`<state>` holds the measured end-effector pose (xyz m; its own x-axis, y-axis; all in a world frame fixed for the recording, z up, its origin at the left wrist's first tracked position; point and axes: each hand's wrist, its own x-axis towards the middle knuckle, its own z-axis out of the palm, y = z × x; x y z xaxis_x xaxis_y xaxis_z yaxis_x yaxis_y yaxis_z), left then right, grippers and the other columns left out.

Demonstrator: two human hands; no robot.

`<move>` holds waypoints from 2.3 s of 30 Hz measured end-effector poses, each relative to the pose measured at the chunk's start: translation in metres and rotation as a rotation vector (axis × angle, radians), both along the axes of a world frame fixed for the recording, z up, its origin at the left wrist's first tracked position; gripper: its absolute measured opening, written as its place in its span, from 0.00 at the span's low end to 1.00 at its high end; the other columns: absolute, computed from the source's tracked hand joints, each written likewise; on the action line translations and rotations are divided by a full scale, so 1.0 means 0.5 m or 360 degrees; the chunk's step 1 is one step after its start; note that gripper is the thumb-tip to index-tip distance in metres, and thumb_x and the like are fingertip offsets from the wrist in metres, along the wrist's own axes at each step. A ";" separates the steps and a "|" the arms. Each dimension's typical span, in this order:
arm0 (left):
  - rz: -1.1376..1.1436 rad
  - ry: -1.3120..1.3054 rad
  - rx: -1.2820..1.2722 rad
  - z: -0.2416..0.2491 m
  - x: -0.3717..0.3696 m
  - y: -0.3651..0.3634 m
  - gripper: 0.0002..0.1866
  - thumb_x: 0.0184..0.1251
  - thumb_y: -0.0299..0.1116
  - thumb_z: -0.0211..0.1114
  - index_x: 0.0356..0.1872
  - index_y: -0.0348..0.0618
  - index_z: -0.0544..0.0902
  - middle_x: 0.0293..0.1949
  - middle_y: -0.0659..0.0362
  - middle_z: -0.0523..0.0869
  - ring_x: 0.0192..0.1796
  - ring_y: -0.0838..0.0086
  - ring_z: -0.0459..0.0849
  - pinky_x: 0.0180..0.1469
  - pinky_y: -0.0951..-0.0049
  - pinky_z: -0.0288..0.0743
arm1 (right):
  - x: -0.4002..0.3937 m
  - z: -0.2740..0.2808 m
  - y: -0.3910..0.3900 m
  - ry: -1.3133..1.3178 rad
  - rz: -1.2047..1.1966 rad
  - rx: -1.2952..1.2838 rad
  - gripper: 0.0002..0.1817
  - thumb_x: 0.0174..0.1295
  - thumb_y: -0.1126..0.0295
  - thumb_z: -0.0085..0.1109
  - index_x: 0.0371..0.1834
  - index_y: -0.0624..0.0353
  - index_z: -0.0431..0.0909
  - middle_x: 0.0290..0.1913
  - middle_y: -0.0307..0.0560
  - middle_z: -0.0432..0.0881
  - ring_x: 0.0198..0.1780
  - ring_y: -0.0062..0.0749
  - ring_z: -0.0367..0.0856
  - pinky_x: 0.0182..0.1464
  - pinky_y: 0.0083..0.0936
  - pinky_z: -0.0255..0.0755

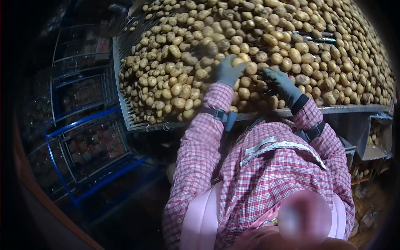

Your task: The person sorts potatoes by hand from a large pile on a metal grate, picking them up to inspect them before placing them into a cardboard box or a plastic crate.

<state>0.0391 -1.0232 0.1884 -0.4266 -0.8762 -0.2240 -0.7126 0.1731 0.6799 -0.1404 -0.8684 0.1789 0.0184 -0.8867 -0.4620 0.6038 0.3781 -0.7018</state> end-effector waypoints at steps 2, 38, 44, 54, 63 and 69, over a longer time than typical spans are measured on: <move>-0.0071 0.0429 -0.0053 -0.021 -0.006 0.037 0.23 0.63 0.37 0.76 0.57 0.40 0.85 0.50 0.56 0.88 0.50 0.72 0.85 0.54 0.68 0.82 | 0.028 0.017 -0.032 -0.0311 0.0004 0.0357 0.30 0.77 0.49 0.55 0.74 0.54 0.67 0.67 0.46 0.77 0.55 0.33 0.85 0.49 0.37 0.86; 0.1574 -0.0800 -0.0416 -0.004 0.529 0.070 0.42 0.79 0.52 0.59 0.84 0.50 0.50 0.75 0.33 0.64 0.75 0.43 0.69 0.74 0.51 0.68 | 0.178 0.022 -0.098 0.0042 0.1221 -0.0532 0.20 0.71 0.72 0.56 0.64 0.67 0.80 0.63 0.49 0.84 0.64 0.33 0.81 0.68 0.29 0.74; 0.1445 0.0492 0.0119 0.092 0.329 -0.062 0.47 0.77 0.55 0.60 0.85 0.50 0.44 0.82 0.41 0.56 0.82 0.49 0.59 0.78 0.55 0.62 | 0.147 -0.006 -0.090 0.0718 0.1191 -0.1433 0.21 0.71 0.72 0.57 0.66 0.66 0.80 0.62 0.49 0.84 0.62 0.34 0.82 0.68 0.30 0.74; 0.0232 0.0090 -0.0252 0.063 -0.031 -0.153 0.43 0.71 0.58 0.66 0.80 0.48 0.63 0.84 0.46 0.50 0.85 0.51 0.49 0.84 0.55 0.45 | 0.085 0.024 -0.027 0.0299 0.0889 -0.0310 0.21 0.71 0.68 0.61 0.65 0.62 0.80 0.61 0.48 0.84 0.58 0.33 0.84 0.62 0.32 0.78; 0.0646 0.0175 -0.1371 0.075 0.400 -0.292 0.29 0.69 0.37 0.71 0.68 0.37 0.76 0.58 0.44 0.81 0.61 0.54 0.81 0.65 0.56 0.75 | 0.079 0.056 -0.058 0.0521 0.0797 -0.0367 0.26 0.63 0.74 0.62 0.67 0.57 0.79 0.58 0.46 0.86 0.58 0.38 0.84 0.62 0.33 0.77; 0.1319 -0.0350 -0.0437 0.190 0.466 -0.325 0.35 0.73 0.50 0.66 0.76 0.48 0.68 0.67 0.37 0.75 0.63 0.47 0.80 0.68 0.51 0.75 | 0.080 0.058 -0.069 0.0336 0.0720 -0.0085 0.26 0.62 0.76 0.63 0.66 0.57 0.80 0.57 0.44 0.86 0.55 0.35 0.85 0.59 0.32 0.79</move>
<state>0.2721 -1.1856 0.2834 0.3939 -0.9184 0.0365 -0.7902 -0.3181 0.5239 -0.1002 -0.9030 0.2076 0.3174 -0.8340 -0.4514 0.2306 0.5296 -0.8163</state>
